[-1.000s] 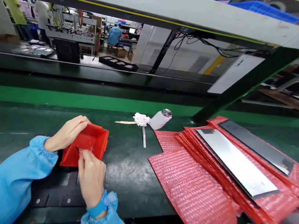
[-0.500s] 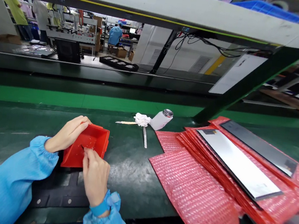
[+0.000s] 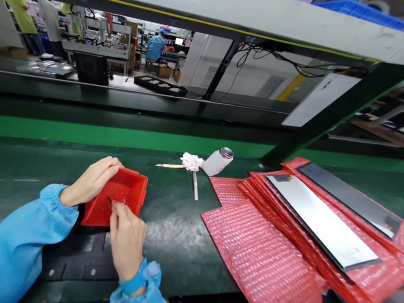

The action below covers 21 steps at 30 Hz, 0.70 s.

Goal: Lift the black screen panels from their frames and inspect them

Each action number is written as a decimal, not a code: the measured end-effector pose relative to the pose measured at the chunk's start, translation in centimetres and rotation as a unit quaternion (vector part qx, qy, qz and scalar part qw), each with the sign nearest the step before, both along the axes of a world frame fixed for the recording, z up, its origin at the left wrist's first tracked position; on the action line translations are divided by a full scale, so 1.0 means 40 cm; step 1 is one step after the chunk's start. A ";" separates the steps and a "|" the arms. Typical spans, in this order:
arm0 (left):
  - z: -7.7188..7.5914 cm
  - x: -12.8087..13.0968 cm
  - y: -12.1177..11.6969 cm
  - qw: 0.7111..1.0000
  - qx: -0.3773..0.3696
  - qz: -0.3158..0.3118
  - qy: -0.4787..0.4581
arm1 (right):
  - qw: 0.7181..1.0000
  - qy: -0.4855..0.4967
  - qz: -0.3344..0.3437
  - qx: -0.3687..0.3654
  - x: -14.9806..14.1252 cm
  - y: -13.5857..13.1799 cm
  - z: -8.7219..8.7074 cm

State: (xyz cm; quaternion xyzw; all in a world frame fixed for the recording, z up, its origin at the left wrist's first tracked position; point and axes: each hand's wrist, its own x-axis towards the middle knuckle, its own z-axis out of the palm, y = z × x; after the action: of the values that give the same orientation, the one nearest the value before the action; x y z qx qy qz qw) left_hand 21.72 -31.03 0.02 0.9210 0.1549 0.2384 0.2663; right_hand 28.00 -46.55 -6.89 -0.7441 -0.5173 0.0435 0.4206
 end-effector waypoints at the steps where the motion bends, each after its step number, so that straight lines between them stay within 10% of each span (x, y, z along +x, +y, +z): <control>1: 0.000 0.000 0.000 1.000 0.000 0.000 -0.001 | 1.000 0.003 0.005 0.000 0.000 0.000 0.000; 21: -0.002 -0.001 0.003 1.000 0.006 -0.011 -0.002 | 0.999 -0.033 -0.026 0.006 -0.011 -0.001 -0.005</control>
State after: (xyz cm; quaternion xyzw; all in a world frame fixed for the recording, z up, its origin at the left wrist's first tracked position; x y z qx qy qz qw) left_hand 21.68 -30.91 -0.06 0.9237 0.1429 0.2385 0.2636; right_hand 27.58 -46.59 -7.09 -0.7558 -0.5119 0.0047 0.4083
